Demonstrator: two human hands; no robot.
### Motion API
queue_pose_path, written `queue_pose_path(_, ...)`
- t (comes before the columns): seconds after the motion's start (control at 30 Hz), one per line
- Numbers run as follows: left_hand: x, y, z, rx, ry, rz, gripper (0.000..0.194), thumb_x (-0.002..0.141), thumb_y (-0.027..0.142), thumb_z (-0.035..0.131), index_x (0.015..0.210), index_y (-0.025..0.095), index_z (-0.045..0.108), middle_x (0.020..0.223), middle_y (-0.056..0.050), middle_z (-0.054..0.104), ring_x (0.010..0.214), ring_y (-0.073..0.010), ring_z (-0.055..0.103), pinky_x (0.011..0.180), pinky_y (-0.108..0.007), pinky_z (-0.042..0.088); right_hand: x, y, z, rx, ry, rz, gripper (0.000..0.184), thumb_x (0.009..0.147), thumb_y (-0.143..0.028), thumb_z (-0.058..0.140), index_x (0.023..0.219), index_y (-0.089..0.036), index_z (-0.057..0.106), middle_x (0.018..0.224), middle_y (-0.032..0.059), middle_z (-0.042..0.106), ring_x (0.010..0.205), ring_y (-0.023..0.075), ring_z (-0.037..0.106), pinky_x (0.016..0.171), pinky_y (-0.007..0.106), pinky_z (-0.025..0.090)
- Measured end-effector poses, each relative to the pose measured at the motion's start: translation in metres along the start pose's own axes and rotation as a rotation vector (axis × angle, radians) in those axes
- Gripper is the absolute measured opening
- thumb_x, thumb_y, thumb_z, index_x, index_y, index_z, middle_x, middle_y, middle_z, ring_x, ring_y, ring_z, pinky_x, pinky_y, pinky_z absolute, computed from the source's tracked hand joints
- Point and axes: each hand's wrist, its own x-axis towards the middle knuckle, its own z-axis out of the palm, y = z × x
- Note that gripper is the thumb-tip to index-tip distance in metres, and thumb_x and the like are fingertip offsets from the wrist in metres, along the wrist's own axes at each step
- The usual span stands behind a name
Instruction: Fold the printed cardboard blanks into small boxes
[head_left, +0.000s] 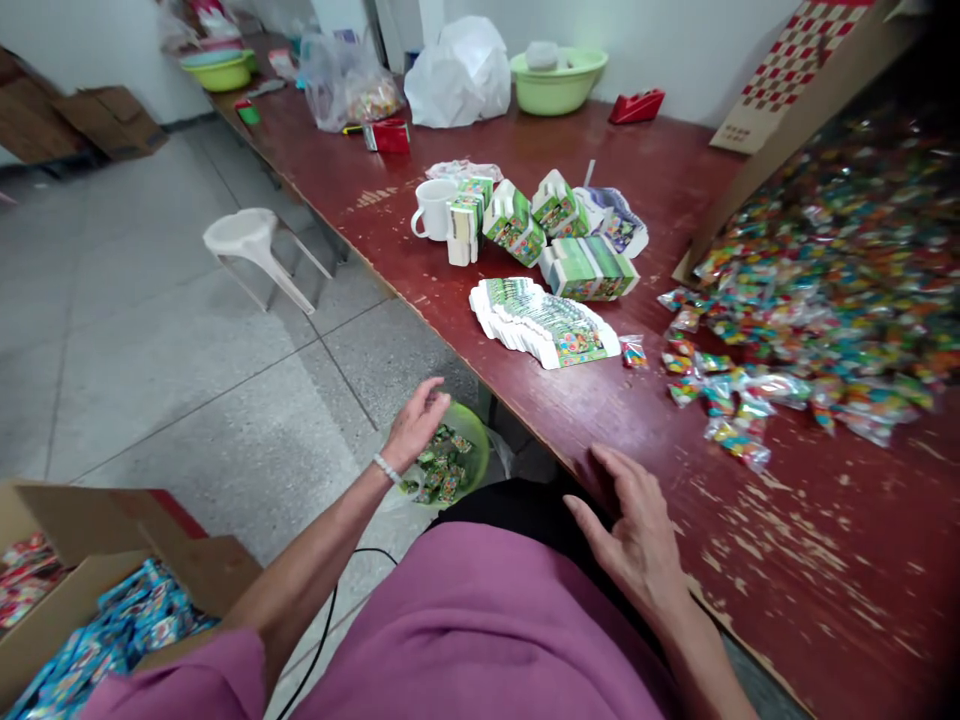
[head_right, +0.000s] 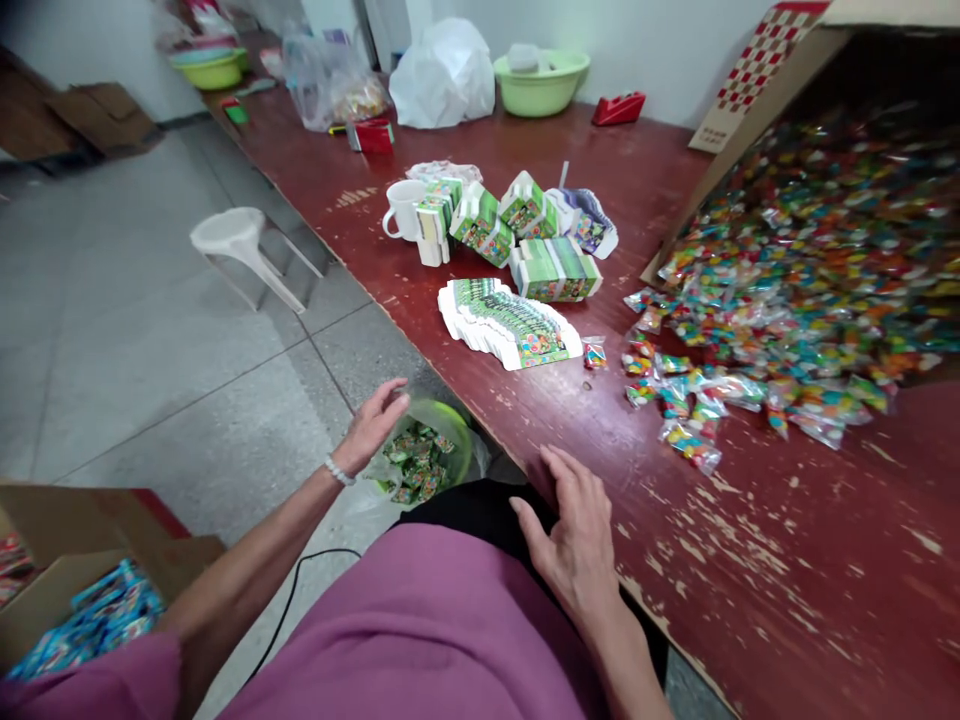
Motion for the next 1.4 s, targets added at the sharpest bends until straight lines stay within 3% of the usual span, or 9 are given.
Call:
queue_pose_path(0.07, 0.013, 0.017, 0.005, 0.086, 0.044, 0.102, 0.036, 0.094, 0.032, 0.046, 0.125, 0.019, 0.057, 0.113, -0.008, 0.066, 0.1, -0.0207, 0.061, 0.092, -0.036, 0.047, 0.002, -0.001, 0.002, -0.039, -0.009, 0.016, 0.049, 0.088, -0.045, 0.061, 0.131, -0.023, 0.052, 0.127, 0.0124, 0.061, 0.111, 0.031, 0.057, 0.09, 0.047, 0.045)
queue_pose_path(0.17, 0.038, 0.059, 0.03, 0.217, 0.044, 0.296, 0.031, 0.093, 0.027, 0.048, 0.121, 0.022, 0.061, 0.117, -0.006, 0.065, 0.109, -0.0204, 0.056, 0.101, -0.035, 0.04, 0.005, -0.003, 0.005, -0.071, 0.0, 0.021, 0.041, 0.089, -0.042, 0.061, 0.125, -0.023, 0.056, 0.123, 0.0114, 0.064, 0.106, 0.0305, 0.058, 0.084, 0.045, 0.045)
queue_pose_path(0.27, 0.062, 0.097, 0.062, 0.361, 0.009, 0.459, 0.037, 0.091, 0.034, 0.056, 0.126, 0.022, 0.06, 0.126, -0.008, 0.061, 0.115, -0.0258, 0.05, 0.103, -0.039, 0.036, 0.005, -0.003, 0.006, -0.043, 0.018, -0.002, 0.036, 0.09, -0.035, 0.059, 0.124, -0.022, 0.057, 0.121, 0.0115, 0.064, 0.106, 0.0291, 0.058, 0.086, 0.044, 0.045)
queue_pose_path(0.37, 0.078, 0.117, 0.086, 0.505, 0.009, 0.535, 0.05, 0.087, 0.045, 0.061, 0.131, 0.02, 0.055, 0.13, -0.014, 0.055, 0.116, -0.0328, 0.045, 0.096, -0.046, 0.036, 0.004, -0.003, 0.006, -0.019, 0.023, 0.003, 0.034, 0.09, -0.03, 0.059, 0.123, -0.022, 0.058, 0.121, 0.0111, 0.064, 0.108, 0.0278, 0.058, 0.089, 0.044, 0.044)
queue_pose_path(0.5, 0.09, 0.122, 0.096, 0.66, 0.032, 0.553, 0.047, 0.087, 0.052, 0.058, 0.12, 0.018, 0.06, 0.121, -0.017, 0.054, 0.11, -0.0351, 0.045, 0.087, -0.046, 0.037, 0.005, -0.003, 0.008, -0.013, 0.03, 0.031, 0.033, 0.089, -0.027, 0.06, 0.121, -0.023, 0.059, 0.121, 0.0105, 0.064, 0.108, 0.0272, 0.059, 0.089, 0.043, 0.045)
queue_pose_path(0.83, 0.087, 0.125, 0.093, 0.815, 0.057, 0.58, 0.045, 0.088, 0.054, 0.056, 0.112, 0.016, 0.06, 0.115, -0.017, 0.054, 0.108, -0.0352, 0.045, 0.086, -0.045, 0.035, 0.006, -0.004, 0.007, 0.026, 0.057, 0.044, 0.033, 0.087, -0.022, 0.06, 0.12, -0.022, 0.06, 0.119, 0.0097, 0.065, 0.108, 0.026, 0.059, 0.089, 0.042, 0.045)
queue_pose_path(1.1, 0.084, 0.126, 0.096, 0.788, 0.025, 0.534, 0.037, 0.09, 0.046, 0.058, 0.113, 0.018, 0.057, 0.115, -0.016, 0.054, 0.107, -0.0326, 0.046, 0.087, -0.043, 0.037, 0.008, -0.006, 0.005, 0.065, 0.055, 0.056, 0.032, 0.088, -0.023, 0.058, 0.119, -0.024, 0.059, 0.118, 0.0099, 0.066, 0.107, 0.0269, 0.059, 0.09, 0.043, 0.046)
queue_pose_path(1.4, 0.098, 0.147, 0.088, 0.623, -0.046, 0.429, 0.039, 0.074, 0.035, 0.077, 0.101, 0.015, 0.057, 0.113, -0.017, 0.057, 0.109, -0.0347, 0.049, 0.089, -0.044, 0.039, 0.009, -0.012, 0.004, 0.108, 0.056, 0.096, 0.03, 0.085, -0.02, 0.06, 0.115, -0.024, 0.061, 0.116, 0.0087, 0.066, 0.104, 0.0265, 0.06, 0.087, 0.042, 0.046)
